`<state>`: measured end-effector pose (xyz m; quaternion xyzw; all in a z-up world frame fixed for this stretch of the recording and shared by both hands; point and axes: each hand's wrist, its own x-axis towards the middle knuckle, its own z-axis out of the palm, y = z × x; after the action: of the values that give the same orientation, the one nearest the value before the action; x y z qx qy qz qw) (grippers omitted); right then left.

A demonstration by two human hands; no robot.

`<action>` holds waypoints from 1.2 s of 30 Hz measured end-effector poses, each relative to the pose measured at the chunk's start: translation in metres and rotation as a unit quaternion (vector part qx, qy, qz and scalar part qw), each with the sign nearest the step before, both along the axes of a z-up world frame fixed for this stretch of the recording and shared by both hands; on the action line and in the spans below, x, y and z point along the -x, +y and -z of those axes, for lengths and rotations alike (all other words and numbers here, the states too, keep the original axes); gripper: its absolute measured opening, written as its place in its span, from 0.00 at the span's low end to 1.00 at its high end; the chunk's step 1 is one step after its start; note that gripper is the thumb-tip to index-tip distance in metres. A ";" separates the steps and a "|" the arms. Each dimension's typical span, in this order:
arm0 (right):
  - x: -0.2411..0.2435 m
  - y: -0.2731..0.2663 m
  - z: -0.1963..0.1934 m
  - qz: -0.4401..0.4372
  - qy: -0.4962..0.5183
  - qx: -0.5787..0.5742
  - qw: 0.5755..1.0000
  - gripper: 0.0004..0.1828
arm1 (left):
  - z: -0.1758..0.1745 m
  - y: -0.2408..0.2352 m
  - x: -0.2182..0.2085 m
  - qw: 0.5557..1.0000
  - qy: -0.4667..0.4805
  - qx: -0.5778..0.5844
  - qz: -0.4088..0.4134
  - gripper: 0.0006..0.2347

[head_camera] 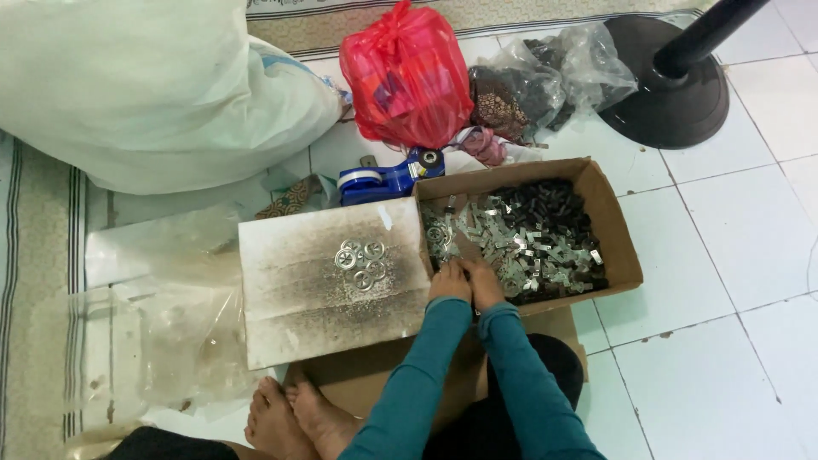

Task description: Sorting and packaging small metal rings from a bulk box into plastic bags using a template board.

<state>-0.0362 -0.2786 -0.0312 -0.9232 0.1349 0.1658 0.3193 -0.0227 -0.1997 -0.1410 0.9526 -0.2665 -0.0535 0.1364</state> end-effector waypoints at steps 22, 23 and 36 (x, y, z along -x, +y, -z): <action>0.022 0.067 -0.089 0.197 -0.178 -0.264 0.927 0.14 | -0.160 0.101 0.013 0.848 0.116 0.455 -0.246 0.14; 0.018 0.080 -0.097 0.174 -0.183 -0.253 0.934 0.12 | -0.171 0.113 0.015 0.836 0.075 0.468 -0.276 0.13; -0.009 0.110 -0.102 0.167 -0.264 -0.170 0.934 0.12 | -0.157 0.158 -0.004 0.887 -0.109 0.355 -0.275 0.24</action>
<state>-0.0270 -0.1689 0.0704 -0.8296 0.1676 -0.1193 0.5191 -0.0191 -0.0414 0.0159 0.8756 -0.0080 0.1880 0.4449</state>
